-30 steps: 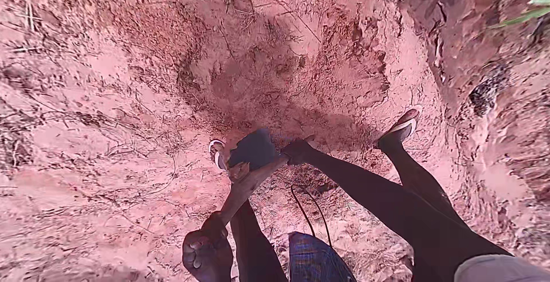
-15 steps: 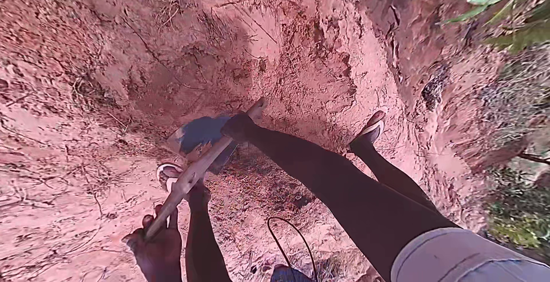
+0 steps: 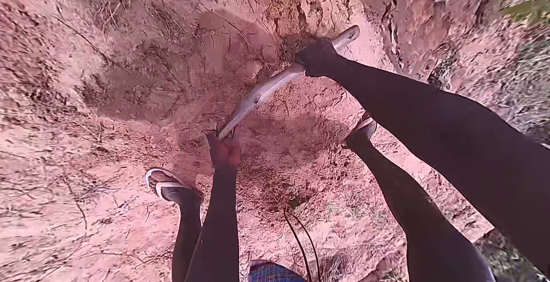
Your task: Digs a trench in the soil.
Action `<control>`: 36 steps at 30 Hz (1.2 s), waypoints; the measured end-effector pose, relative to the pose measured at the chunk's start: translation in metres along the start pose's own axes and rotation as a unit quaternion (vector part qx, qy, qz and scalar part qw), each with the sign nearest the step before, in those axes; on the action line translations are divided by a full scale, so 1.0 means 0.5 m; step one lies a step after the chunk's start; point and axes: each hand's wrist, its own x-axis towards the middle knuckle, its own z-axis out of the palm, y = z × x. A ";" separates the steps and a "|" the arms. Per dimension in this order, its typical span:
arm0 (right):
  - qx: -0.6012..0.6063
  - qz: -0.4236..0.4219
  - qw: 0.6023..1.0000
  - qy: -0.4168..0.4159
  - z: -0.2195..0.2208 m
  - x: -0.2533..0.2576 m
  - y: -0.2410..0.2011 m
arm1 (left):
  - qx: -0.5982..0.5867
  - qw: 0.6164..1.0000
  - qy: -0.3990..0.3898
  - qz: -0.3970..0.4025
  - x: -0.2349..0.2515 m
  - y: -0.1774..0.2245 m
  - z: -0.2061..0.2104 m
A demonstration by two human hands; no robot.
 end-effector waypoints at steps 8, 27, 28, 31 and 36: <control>0.059 -0.054 0.996 0.035 0.063 -0.245 -0.059 | 0.010 0.997 0.000 0.072 -0.280 0.077 -0.049; -0.053 -0.171 0.964 -0.195 -0.196 -0.385 -0.445 | -0.021 0.966 0.040 0.254 -0.573 0.393 -0.212; -0.056 -0.199 0.965 -0.162 -0.233 -0.359 -0.465 | 0.007 0.952 -0.012 0.307 -0.596 0.438 -0.174; -0.061 -0.242 0.968 -0.028 -0.376 -0.243 -0.527 | 0.142 0.875 -0.102 0.452 -0.636 0.529 0.009; 0.040 -0.297 0.931 0.206 -0.550 -0.144 -0.647 | 0.406 0.642 -0.099 0.643 -0.634 0.492 0.200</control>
